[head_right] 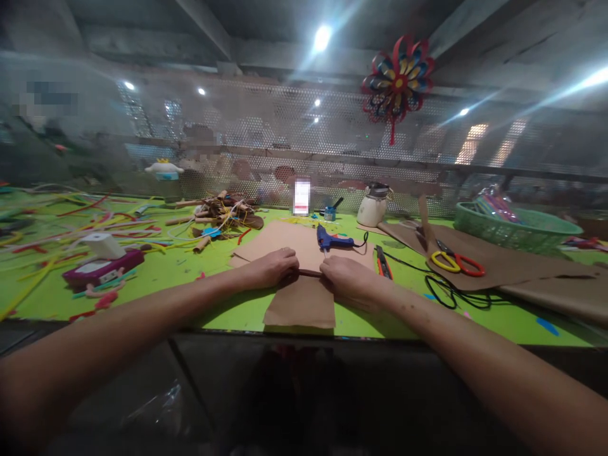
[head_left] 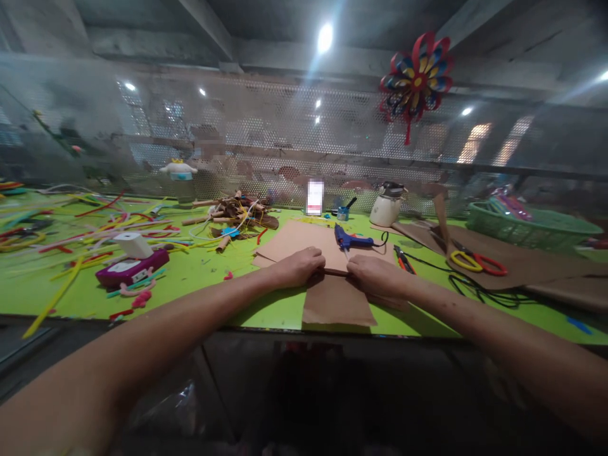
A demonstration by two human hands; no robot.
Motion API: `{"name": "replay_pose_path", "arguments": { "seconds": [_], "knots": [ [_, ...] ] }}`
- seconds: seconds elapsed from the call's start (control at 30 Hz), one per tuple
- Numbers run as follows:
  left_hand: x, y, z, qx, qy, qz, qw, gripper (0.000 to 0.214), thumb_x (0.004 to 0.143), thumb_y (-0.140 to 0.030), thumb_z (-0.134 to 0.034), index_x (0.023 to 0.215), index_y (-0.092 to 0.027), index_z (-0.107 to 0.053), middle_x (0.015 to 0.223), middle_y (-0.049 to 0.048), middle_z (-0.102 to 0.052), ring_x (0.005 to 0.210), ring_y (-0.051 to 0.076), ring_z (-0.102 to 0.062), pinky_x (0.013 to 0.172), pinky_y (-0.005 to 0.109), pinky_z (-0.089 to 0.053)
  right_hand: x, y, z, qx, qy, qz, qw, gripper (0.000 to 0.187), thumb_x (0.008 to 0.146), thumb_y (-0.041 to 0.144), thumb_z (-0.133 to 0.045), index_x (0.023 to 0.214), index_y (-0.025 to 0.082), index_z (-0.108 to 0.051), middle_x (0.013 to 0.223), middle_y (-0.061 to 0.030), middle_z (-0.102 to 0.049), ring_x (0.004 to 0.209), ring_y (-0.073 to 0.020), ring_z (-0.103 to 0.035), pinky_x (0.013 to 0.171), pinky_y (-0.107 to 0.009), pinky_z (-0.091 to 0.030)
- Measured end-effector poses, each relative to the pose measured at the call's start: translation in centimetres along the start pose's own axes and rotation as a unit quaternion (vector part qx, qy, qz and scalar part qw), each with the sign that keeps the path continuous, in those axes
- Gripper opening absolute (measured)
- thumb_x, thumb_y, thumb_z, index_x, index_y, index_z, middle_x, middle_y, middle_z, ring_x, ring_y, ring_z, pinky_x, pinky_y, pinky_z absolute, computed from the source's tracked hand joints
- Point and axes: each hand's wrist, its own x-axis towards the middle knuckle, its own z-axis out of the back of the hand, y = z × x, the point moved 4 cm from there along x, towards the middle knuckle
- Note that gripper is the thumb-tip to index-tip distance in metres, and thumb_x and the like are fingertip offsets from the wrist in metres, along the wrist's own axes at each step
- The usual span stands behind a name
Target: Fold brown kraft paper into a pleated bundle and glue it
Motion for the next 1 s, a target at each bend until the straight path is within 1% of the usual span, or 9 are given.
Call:
{"name": "replay_pose_path", "arguments": {
  "seconds": [0.17,0.3,0.4,0.47,0.57,0.63,0.73,0.87,1.0],
  "knots": [
    [-0.2,-0.7,0.4,0.052,0.009,-0.045,0.998,0.017,0.086,-0.016,-0.043,0.076,-0.015,-0.056,0.08,0.0083,-0.051,0.077,0.018,-0.045,0.071,0.029,-0.036,-0.5,1.6,1.2,-0.018,0.003,0.039,0.999,0.013,0.087,0.016,-0.045,0.085,0.013,-0.057,0.082,-0.0095,-0.059,0.077,-0.0189,-0.052,0.066,-0.028,-0.034],
    [-0.4,-1.0,0.5,0.066,0.011,-0.055,0.996,0.018,0.085,-0.015,-0.043,0.076,-0.015,-0.059,0.079,0.0094,-0.053,0.078,0.019,-0.047,0.073,0.03,-0.037,-0.6,2.1,1.3,-0.03,0.002,0.029,0.999,0.014,0.088,0.016,-0.044,0.087,0.013,-0.058,0.082,-0.0117,-0.059,0.079,-0.021,-0.052,0.066,-0.029,-0.036],
    [-0.3,-0.6,0.6,0.023,0.004,-0.013,1.0,0.016,0.08,-0.014,-0.047,0.076,-0.014,-0.062,0.08,0.009,-0.056,0.079,0.018,-0.05,0.073,0.027,-0.039,-0.5,2.0,0.6,-0.053,0.003,0.026,0.998,0.016,0.089,0.017,-0.043,0.087,0.012,-0.058,0.083,-0.0124,-0.059,0.081,-0.0218,-0.051,0.066,-0.03,-0.035],
    [0.1,0.0,0.6,-0.043,0.003,0.043,0.998,0.016,0.078,-0.015,-0.048,0.076,-0.014,-0.064,0.08,0.0075,-0.059,0.077,0.016,-0.052,0.071,0.025,-0.039,-0.5,1.9,0.3,-0.063,0.0,0.025,0.998,0.016,0.089,0.017,-0.043,0.086,0.012,-0.058,0.082,-0.0119,-0.059,0.08,-0.0216,-0.051,0.065,-0.03,-0.035],
    [0.7,1.4,0.4,-0.153,0.025,0.164,0.974,0.026,0.081,-0.026,-0.045,0.072,-0.012,-0.064,0.067,0.0033,-0.059,0.061,0.012,-0.049,0.06,0.023,-0.038,-0.4,2.0,0.5,-0.062,-0.02,0.022,0.998,0.013,0.086,0.015,-0.044,0.085,0.013,-0.057,0.082,-0.0107,-0.058,0.078,-0.0206,-0.049,0.063,-0.029,-0.033],
    [0.9,2.1,0.4,-0.201,0.021,0.211,0.956,0.032,0.083,-0.034,-0.043,0.07,-0.011,-0.062,0.061,0.0006,-0.056,0.056,0.011,-0.045,0.056,0.022,-0.035,-0.2,2.2,1.0,-0.057,-0.048,0.015,0.997,0.01,0.083,0.014,-0.046,0.083,0.013,-0.056,0.083,-0.0101,-0.057,0.077,-0.0201,-0.048,0.063,-0.03,-0.032],
    [1.0,2.9,0.5,-0.246,0.007,0.216,0.945,0.033,0.082,-0.039,-0.045,0.067,-0.012,-0.058,0.06,-0.0017,-0.051,0.057,0.01,-0.042,0.055,0.021,-0.033,0.3,2.2,1.6,-0.048,-0.095,-0.01,0.994,0.009,0.08,0.013,-0.046,0.082,0.013,-0.055,0.081,-0.0099,-0.055,0.075,-0.0197,-0.047,0.063,-0.03,-0.031],
    [0.2,3.7,-0.1,-0.28,0.058,0.247,0.926,0.042,0.084,-0.046,-0.04,0.06,-0.014,-0.051,0.054,-0.0026,-0.045,0.05,0.009,-0.037,0.051,0.022,-0.031,1.2,2.2,1.1,-0.034,-0.125,-0.032,0.991,0.009,0.079,0.012,-0.046,0.079,0.012,-0.055,0.079,-0.0103,-0.055,0.072,-0.0193,-0.046,0.061,-0.03,-0.03],
    [-0.1,3.9,-0.4,-0.243,0.053,0.237,0.939,0.032,0.083,-0.037,-0.043,0.066,-0.014,-0.057,0.06,0.0001,-0.053,0.055,0.011,-0.043,0.055,0.023,-0.034,1.3,1.6,0.9,0.007,-0.152,-0.075,0.986,0.011,0.08,0.017,-0.049,0.078,0.013,-0.059,0.079,-0.0099,-0.056,0.073,-0.0193,-0.048,0.063,-0.03,-0.033]
  ]
}}
